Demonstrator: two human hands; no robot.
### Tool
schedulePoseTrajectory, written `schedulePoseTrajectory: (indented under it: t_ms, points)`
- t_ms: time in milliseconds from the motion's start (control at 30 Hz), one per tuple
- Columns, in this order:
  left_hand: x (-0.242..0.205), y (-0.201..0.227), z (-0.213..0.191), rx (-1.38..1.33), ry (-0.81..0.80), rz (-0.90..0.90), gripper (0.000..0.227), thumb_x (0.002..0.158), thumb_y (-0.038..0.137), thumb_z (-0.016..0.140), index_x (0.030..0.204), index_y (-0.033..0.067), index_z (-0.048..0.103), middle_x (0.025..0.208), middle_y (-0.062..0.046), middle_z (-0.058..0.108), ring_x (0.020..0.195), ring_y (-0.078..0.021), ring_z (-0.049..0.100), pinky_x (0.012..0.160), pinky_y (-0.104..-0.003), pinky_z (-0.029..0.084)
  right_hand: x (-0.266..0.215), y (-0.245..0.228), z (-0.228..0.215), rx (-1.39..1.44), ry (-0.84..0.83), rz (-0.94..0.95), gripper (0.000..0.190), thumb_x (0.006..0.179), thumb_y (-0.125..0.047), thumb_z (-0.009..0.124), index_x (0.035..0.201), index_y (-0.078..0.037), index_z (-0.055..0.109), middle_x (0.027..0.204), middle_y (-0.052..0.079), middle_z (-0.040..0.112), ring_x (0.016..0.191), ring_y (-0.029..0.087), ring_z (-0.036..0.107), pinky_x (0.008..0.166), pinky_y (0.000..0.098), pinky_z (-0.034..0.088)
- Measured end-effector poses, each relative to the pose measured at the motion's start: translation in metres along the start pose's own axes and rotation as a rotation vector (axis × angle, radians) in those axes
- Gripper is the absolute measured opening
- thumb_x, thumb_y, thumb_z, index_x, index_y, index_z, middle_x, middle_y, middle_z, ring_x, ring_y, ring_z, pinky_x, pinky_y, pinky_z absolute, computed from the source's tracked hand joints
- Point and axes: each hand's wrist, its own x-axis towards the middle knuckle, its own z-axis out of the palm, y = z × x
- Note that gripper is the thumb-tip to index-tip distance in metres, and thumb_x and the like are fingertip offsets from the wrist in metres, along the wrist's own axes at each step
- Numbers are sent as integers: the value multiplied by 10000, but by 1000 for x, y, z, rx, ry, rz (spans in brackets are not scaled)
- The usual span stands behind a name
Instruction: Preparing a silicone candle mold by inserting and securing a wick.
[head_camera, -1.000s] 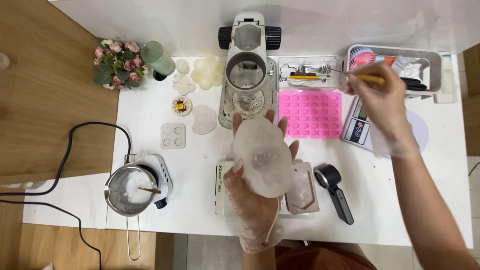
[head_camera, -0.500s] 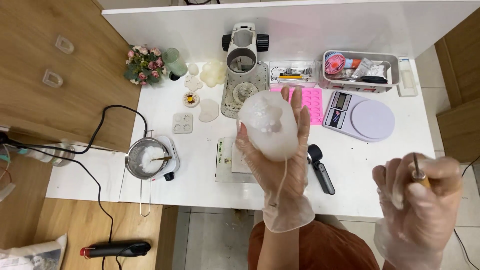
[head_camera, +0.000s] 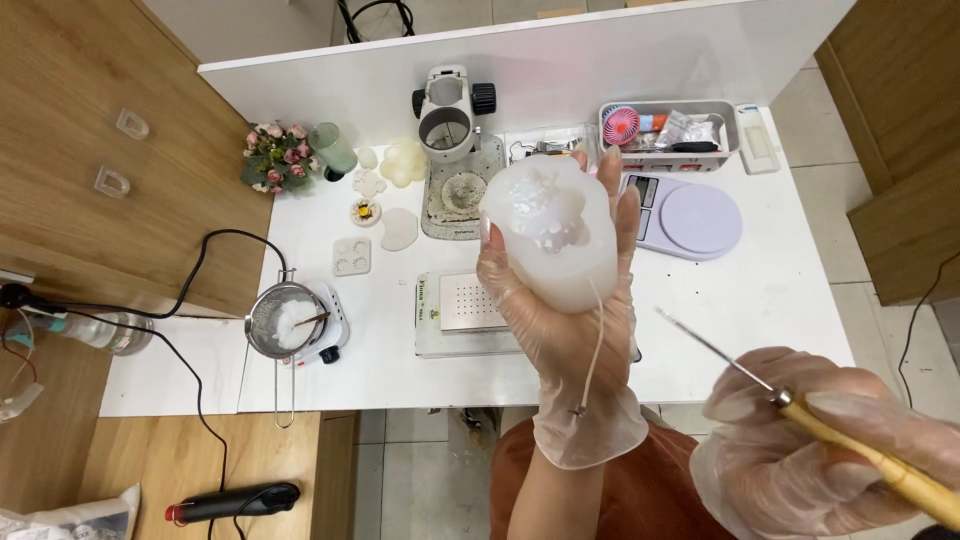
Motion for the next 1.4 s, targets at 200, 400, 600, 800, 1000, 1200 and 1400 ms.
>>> schedulePoseTrajectory:
  t_ms: [200,400,600,800,1000,1200,1400]
  points:
    - [-7,-18,1,-18,8,-61,753,1030,473,511,1596,41,266,1495,-236,419,1426,-459,436,1134,-548,483,-7,0,-10,-307,-19,-40,395,1186,-470,480,1231,-78,471,872,112,540,700,181,693,845,439,670]
    - [-14,-23,2,-189,-24,-163,717,1062,431,527,1616,47,284,1547,-265,437,1440,-451,429,1146,-547,481,20,-15,30,-275,-53,-159,402,1053,-413,528,1047,-36,391,755,122,568,600,176,681,685,534,647]
    - [-20,-24,6,-99,6,-183,747,1055,456,549,1605,24,286,1519,-273,437,1428,-462,435,1142,-525,491,24,-16,34,-296,-62,-161,397,1071,-391,536,953,-16,475,651,126,568,484,159,639,567,405,612]
    - [-20,-25,3,-187,-13,-203,740,1070,439,553,1615,18,281,1537,-274,423,1442,-458,417,1135,-534,502,23,-16,32,-367,-39,-198,404,1072,-383,520,1004,-8,386,638,100,558,505,163,623,510,350,580]
    - [-22,-26,-2,-253,-62,-214,703,1124,432,507,1643,26,262,1573,-284,384,1458,-460,405,1144,-547,497,17,-13,23,-342,-97,-147,340,1146,-380,514,1121,-50,434,698,112,573,521,169,657,599,380,620]
    - [-23,-27,1,-202,-50,-201,704,1110,442,486,1648,54,249,1581,-270,376,1454,-450,401,1138,-545,504,17,-12,23,-354,-69,-187,347,1129,-387,490,1143,-62,370,703,119,575,483,140,645,540,336,584]
    - [-24,-29,-5,-296,-93,-230,692,1137,445,477,1662,62,242,1600,-275,353,1472,-449,384,1143,-560,502,21,-15,10,-275,-184,-122,384,1176,-394,498,1089,-25,555,771,142,612,594,235,693,731,480,638]
